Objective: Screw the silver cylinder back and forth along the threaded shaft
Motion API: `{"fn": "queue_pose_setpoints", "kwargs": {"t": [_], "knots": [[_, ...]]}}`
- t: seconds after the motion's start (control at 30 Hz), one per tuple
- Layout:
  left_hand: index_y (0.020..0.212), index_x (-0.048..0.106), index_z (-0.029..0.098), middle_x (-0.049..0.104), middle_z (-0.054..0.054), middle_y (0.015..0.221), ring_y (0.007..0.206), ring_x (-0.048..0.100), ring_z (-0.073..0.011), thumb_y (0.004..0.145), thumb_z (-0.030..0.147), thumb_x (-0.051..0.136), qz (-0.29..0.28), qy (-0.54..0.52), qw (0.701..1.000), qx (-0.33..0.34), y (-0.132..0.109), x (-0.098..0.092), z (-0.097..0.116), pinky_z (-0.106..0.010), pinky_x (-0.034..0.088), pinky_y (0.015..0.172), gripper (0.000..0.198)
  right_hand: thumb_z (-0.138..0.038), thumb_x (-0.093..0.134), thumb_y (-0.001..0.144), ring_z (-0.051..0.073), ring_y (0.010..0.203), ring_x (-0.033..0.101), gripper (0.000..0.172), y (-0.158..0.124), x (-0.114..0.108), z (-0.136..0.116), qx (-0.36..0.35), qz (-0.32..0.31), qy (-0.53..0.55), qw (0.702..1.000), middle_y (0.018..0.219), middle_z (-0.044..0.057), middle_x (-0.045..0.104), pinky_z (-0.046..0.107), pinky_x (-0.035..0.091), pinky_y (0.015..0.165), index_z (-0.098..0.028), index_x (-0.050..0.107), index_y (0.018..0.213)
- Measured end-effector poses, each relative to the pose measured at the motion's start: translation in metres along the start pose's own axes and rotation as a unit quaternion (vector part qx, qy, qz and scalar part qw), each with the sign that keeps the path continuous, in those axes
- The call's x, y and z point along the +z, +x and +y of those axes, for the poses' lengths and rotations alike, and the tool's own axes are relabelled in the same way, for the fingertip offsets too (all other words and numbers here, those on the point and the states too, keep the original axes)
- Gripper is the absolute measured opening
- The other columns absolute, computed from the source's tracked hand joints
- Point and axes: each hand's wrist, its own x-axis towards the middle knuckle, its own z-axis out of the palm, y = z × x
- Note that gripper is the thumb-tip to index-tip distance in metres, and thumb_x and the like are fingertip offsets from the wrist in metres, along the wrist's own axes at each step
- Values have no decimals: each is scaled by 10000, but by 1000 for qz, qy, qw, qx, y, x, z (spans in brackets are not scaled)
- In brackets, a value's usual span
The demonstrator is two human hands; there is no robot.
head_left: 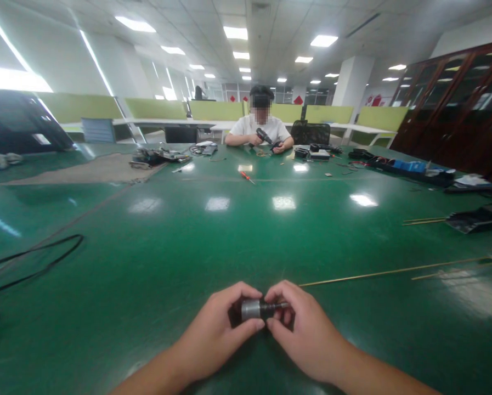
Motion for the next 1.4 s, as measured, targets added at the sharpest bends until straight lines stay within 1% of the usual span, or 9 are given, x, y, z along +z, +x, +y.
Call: {"fn": "queue_pose_setpoints", "kwargs": {"t": [0.17,0.4,0.7,0.87,1.17,1.4], "knots": [[1011,677,221,716,13,920,849,654,-181,848,258,723,7,2,1000,3,-1,1,1,-267,453,768,172,-52,631,761,115,665,534,268,0,-1,-2,-1,-16,2,1000,828,-30,599,224,417,606,-220,646,969],[1028,673,227,724,13,943,872,665,-185,861,261,717,20,21,1000,4,-5,3,0,-274,462,797,176,-123,645,820,128,672,554,121,0,-4,-6,15,-20,11,1000,801,-19,638,229,407,604,-211,685,892],[1050,671,242,716,16,944,877,656,-183,879,246,697,20,23,1000,5,-5,5,2,-271,458,792,172,-117,645,818,130,673,547,100,1,-5,-8,13,-18,-3,1000,769,-26,636,227,388,603,-208,675,848],[1043,675,234,718,14,941,867,655,-184,867,234,706,22,24,999,2,-6,5,2,-273,453,787,179,-121,638,821,129,680,552,93,1,-4,-7,17,-18,-1,1000,767,-32,636,227,391,609,-207,668,840],[1050,674,227,721,4,948,872,656,-190,876,250,698,15,26,1000,1,-6,5,3,-276,456,788,177,-130,630,828,131,675,554,80,1,-5,-6,18,-21,-3,1000,750,-30,629,236,380,611,-203,662,826],[1038,675,238,717,17,927,851,655,-180,876,251,701,21,33,999,8,-6,5,3,-270,453,779,164,-140,625,829,137,669,557,72,0,-6,-7,24,-25,0,999,747,-25,633,238,384,600,-202,661,824]]}}
